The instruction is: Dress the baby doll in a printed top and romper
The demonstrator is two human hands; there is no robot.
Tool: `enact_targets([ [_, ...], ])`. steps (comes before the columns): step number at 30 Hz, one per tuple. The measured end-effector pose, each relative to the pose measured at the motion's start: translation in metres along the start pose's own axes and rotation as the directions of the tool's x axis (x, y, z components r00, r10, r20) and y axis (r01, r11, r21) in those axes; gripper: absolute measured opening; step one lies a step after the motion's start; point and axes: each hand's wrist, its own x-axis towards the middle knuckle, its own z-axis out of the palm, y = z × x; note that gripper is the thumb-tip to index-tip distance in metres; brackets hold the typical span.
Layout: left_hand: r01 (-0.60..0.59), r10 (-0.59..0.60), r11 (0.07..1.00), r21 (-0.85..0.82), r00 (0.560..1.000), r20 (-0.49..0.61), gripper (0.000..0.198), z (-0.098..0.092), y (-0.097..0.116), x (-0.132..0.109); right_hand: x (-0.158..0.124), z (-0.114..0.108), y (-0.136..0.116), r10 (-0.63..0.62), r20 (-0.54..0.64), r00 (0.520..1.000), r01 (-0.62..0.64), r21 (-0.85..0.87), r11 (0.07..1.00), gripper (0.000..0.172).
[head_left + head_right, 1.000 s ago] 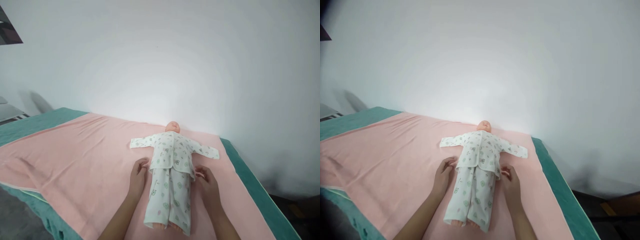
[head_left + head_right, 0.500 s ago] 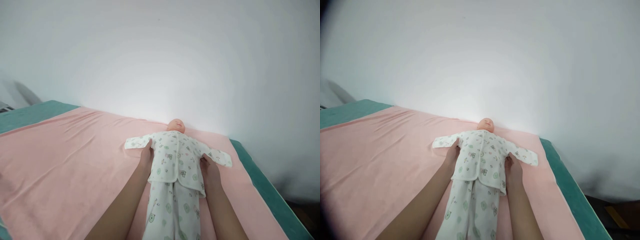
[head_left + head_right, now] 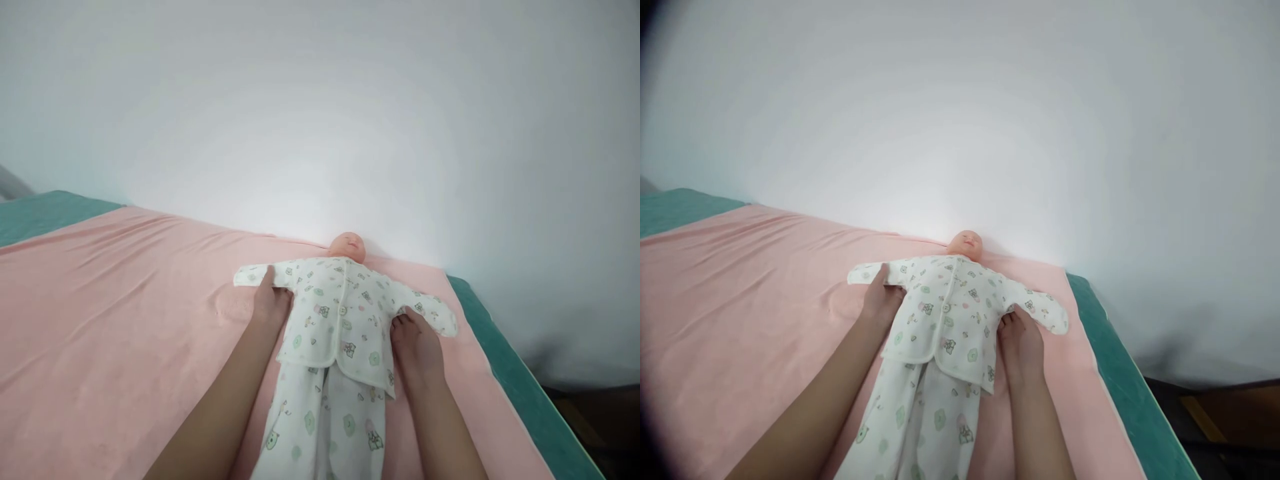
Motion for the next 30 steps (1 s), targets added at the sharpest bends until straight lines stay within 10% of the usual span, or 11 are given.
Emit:
enact_targets([
  [7,-0.203,0.185,0.978,-0.053,0.954,-0.234,0.013,-0.011,0.014,0.017,0.006,-0.008,-0.004,0.003,0.083,0.997,-0.002,-0.017,1.0,0.022],
  [21,-0.268,0.272,0.961,0.065,0.888,-0.371,0.011,-0.01,0.022,0.013,0.014,-0.015,-0.005,0.026,0.046,0.999,-0.027,0.027,0.999,0.019],
  [30,-0.301,0.312,0.95,0.09,0.878,-0.362,0.009,-0.013,0.021,0.013,0.036,-0.049,-0.035,-0.083,-0.286,0.955,0.113,0.093,0.989,0.034],
])
